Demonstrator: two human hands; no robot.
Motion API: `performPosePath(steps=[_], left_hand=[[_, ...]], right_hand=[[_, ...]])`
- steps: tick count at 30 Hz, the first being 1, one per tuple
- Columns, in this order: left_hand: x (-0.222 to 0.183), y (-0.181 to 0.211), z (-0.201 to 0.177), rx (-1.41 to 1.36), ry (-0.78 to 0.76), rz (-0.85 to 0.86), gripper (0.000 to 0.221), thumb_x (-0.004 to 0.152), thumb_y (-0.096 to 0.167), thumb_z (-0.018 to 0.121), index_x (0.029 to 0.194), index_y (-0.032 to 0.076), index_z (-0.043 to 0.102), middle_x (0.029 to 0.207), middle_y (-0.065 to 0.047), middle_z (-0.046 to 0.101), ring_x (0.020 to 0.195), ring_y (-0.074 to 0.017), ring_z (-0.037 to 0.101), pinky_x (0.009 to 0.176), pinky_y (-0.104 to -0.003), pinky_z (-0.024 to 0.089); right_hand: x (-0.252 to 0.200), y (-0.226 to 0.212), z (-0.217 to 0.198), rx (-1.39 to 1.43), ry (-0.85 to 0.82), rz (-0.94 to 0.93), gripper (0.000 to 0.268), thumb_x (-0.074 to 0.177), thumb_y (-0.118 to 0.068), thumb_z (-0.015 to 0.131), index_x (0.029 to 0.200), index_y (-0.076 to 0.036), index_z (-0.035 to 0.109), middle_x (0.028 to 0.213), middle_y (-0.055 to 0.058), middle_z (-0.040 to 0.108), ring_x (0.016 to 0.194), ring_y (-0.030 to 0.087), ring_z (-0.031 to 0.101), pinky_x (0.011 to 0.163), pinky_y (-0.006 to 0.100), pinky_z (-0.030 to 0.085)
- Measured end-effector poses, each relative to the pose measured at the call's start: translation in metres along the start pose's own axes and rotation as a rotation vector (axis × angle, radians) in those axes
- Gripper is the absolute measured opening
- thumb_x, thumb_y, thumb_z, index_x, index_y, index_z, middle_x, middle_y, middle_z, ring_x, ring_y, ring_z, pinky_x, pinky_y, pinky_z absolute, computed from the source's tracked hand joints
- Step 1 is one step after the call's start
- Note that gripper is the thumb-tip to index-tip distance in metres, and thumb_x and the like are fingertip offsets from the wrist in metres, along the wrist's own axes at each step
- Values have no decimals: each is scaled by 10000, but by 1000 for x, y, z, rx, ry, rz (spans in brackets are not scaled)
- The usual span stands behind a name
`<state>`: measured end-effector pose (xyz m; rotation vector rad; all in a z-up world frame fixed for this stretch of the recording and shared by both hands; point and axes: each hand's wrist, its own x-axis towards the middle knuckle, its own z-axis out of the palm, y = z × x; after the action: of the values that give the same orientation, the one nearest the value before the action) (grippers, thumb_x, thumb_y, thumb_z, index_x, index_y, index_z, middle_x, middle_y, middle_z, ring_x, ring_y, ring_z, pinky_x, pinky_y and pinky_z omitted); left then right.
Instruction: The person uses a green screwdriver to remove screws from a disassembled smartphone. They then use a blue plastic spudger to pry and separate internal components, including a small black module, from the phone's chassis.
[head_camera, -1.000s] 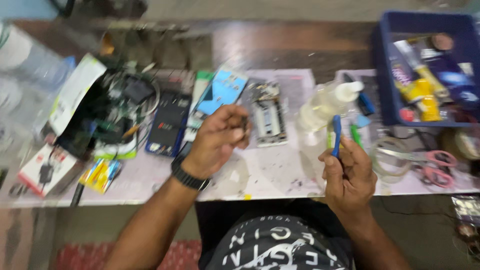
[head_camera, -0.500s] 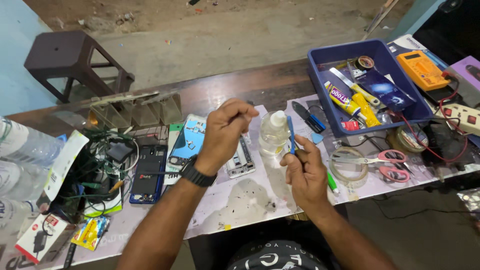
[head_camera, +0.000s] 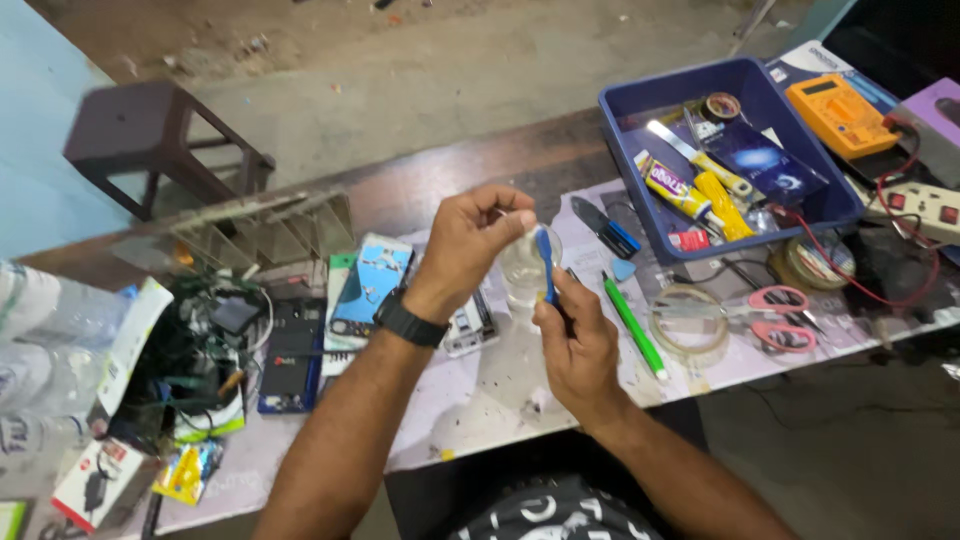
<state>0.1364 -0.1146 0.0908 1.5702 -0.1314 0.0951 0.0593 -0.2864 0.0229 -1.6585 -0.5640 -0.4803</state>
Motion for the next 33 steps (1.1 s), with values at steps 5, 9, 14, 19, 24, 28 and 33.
performPosePath(steps=[5, 9, 14, 19, 24, 28, 33], left_hand=[[-17, 11, 0, 236, 137, 238, 147, 902, 70, 735, 1037, 14, 730, 945, 8, 694, 819, -68, 610, 757, -226, 515], [-51, 4, -16, 68, 115, 340, 136, 996, 13, 670, 1115, 10, 735, 1032, -30, 645, 883, -91, 558, 792, -237, 479], [-85, -20, -39, -526, -20, -35, 359, 933, 19, 682, 1283, 70, 620, 969, -26, 657, 847, -106, 592, 776, -260, 510], [-99, -51, -70, -816, -160, -222, 313, 973, 73, 711, 1261, 3, 611, 938, -28, 633, 781, -114, 570, 754, -270, 495], [-104, -65, -85, -938, -293, -239, 304, 990, 75, 736, 1259, -7, 622, 929, -19, 616, 705, -79, 529, 714, -263, 474], [-104, -67, -85, -981, -333, -236, 288, 981, 78, 713, 1242, -7, 623, 940, -28, 632, 766, -94, 572, 688, -239, 472], [-106, -66, -84, -959, -308, -219, 262, 996, 49, 699, 1244, -9, 636, 981, -42, 642, 815, -96, 604, 699, -238, 504]], right_hand=[[-5, 1, -2, 338, -33, 354, 419, 1034, -63, 582, 1437, -26, 474, 849, 101, 651, 574, 96, 508, 529, 234, 437], [-17, 2, -22, 973, -152, 635, 402, 1045, -117, 522, 1429, -45, 427, 896, 177, 669, 530, 130, 562, 496, 259, 476], [-31, -11, -32, 1012, -310, 672, 424, 1046, -125, 530, 1449, -65, 415, 929, 202, 680, 555, 133, 582, 508, 259, 487], [-34, -19, -25, 242, -444, 268, 440, 1016, -68, 614, 1440, -45, 501, 962, 130, 752, 610, 100, 558, 536, 239, 468], [-19, -26, -13, -126, -491, -80, 413, 973, -15, 674, 1370, -31, 560, 1011, 139, 735, 847, 180, 728, 721, 305, 582], [-9, -31, -7, -221, -521, -153, 423, 959, 0, 688, 1362, -27, 561, 973, 147, 732, 801, 219, 728, 692, 319, 565], [-7, -33, 0, -239, -557, -185, 443, 949, 32, 689, 1365, -30, 552, 942, 153, 719, 773, 233, 723, 663, 324, 560]])
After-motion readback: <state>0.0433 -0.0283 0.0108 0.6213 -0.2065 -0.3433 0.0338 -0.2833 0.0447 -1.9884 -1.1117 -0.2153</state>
